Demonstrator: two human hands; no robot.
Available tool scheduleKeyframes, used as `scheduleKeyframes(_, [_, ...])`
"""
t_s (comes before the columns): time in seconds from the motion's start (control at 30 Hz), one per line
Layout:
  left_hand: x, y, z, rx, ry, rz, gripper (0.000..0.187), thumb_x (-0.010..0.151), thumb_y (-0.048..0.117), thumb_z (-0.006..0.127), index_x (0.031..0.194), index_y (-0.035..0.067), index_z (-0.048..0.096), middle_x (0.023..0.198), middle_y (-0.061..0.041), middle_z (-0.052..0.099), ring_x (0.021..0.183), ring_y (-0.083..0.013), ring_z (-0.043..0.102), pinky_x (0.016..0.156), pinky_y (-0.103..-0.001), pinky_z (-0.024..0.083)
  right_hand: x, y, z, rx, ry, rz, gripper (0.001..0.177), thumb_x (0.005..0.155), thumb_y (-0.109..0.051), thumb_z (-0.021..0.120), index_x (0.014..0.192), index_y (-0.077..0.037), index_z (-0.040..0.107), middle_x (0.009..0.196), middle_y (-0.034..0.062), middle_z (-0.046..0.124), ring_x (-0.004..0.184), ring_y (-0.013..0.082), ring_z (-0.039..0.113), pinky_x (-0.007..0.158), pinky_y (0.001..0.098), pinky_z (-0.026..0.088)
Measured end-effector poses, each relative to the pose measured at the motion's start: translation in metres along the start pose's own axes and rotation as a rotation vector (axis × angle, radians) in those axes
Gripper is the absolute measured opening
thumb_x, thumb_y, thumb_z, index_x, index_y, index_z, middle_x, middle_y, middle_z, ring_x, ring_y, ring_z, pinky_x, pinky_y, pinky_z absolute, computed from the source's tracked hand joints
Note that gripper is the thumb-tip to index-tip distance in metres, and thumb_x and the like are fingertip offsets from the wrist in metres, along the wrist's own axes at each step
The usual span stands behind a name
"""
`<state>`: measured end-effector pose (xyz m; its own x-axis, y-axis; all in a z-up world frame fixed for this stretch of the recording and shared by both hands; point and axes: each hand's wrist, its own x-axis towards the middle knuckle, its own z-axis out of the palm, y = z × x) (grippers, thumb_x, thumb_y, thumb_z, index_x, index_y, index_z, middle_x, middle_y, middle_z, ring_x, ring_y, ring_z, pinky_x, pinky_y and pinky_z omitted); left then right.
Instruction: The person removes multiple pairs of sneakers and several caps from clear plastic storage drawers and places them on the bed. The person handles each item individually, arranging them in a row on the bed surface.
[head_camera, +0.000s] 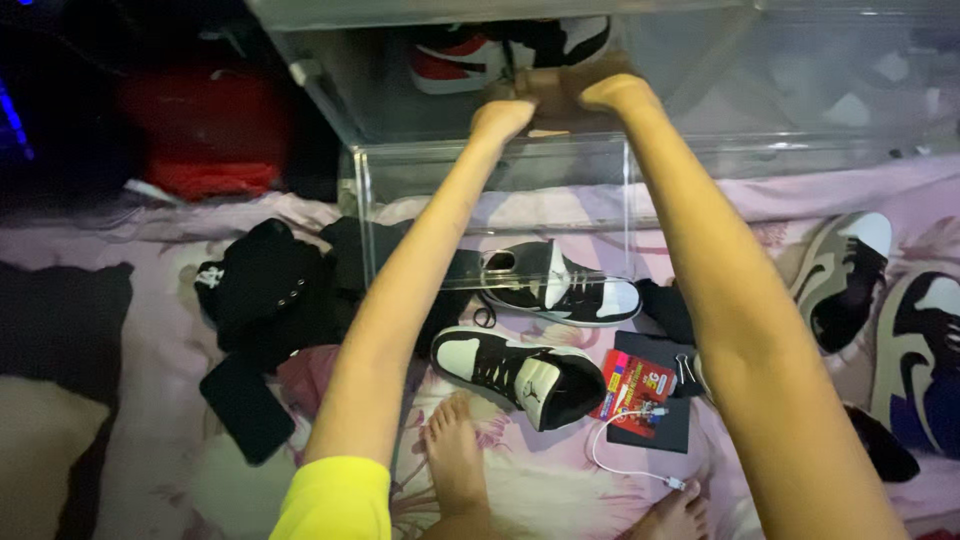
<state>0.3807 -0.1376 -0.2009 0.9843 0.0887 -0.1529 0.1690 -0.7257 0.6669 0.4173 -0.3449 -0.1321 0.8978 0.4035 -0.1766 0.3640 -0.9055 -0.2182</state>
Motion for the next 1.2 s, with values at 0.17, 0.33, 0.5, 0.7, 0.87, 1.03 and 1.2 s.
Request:
scheduleKeyframes(0.17, [-0.065,0.035,-0.046,-0.525,0.266,-0.076,0.069,0.075,0.053,0.072,0.122,0.002,0.063,0.119,-0.020,0.069,0.111,-0.0291,0.066,0.091,-0.036,0.051,-0.034,-0.033,-0.027,0.318,0.001,0.160,0.044,0.103,-0.041,0.040,0.138,-0.021,0.058,0.119,0.0233,0.067,0.102,0.0375,0.067,0.083,0.0486,0.052])
scheduleKeyframes(0.33, [-0.147,0.080,-0.109,-0.600,0.127,-0.053,0.059,0.088,0.044,0.075,0.100,-0.013,0.077,0.093,-0.021,0.075,0.082,-0.0207,0.066,0.071,-0.033,0.049,-0.138,-0.071,-0.062,0.760,0.149,0.283,0.054,0.104,-0.051,0.063,0.105,0.003,0.070,0.100,0.0220,0.074,0.097,0.0271,0.070,0.087,0.0380,0.053])
scheduleKeyframes(0.5, [-0.222,0.104,-0.115,-0.887,-0.014,0.238,0.046,0.087,0.035,0.082,0.118,0.007,0.062,0.094,-0.003,0.066,0.080,-0.0073,0.059,0.068,-0.024,0.048,-0.249,-0.084,-0.071,1.674,0.202,0.100,0.051,0.097,-0.021,0.073,0.134,-0.015,0.039,0.112,0.0071,0.067,0.096,0.0213,0.072,0.064,0.0425,0.062])
scheduleKeyframes(0.7, [-0.270,0.160,-0.046,-0.724,-0.324,0.546,0.039,0.099,0.033,0.076,0.123,0.005,0.063,0.106,0.000,0.067,0.092,-0.0069,0.062,0.079,-0.026,0.054,-0.363,-0.023,-0.058,1.835,0.309,0.147,0.042,0.099,-0.013,0.069,0.134,-0.015,0.046,0.107,0.0105,0.070,0.082,0.0228,0.074,0.053,0.0399,0.061])
scheduleKeyframes(0.87, [-0.314,0.210,0.053,-0.530,-0.676,0.502,0.048,0.093,0.039,0.070,0.128,0.006,0.062,0.104,-0.005,0.068,0.087,-0.0152,0.067,0.074,-0.031,0.053,-0.487,0.055,-0.019,1.803,0.424,0.394,0.036,0.098,-0.012,0.067,0.129,-0.014,0.049,0.108,0.0069,0.068,0.085,0.0186,0.073,0.050,0.0383,0.059])
scheduleKeyframes(1.03, [-0.380,0.245,0.165,-0.161,-0.628,1.042,0.086,0.101,0.052,0.071,0.156,-0.001,0.031,0.137,-0.028,0.048,0.127,-0.0406,0.052,0.109,-0.046,0.044,-0.645,0.143,0.019,1.535,0.281,0.537,0.055,0.091,-0.006,0.069,0.143,-0.015,0.050,0.120,0.0045,0.067,0.106,0.0142,0.069,0.085,0.0273,0.058])
scheduleKeyframes(1.2, [-0.447,0.269,0.210,0.003,-0.729,1.100,0.092,0.093,0.058,0.070,0.158,0.008,0.028,0.150,-0.024,0.037,0.135,-0.0460,0.042,0.112,-0.055,0.036,-0.758,0.189,0.110,1.182,-0.232,0.638,0.056,0.083,-0.012,0.074,0.137,-0.011,0.056,0.114,0.0108,0.069,0.099,0.0187,0.069,0.083,0.0359,0.055])
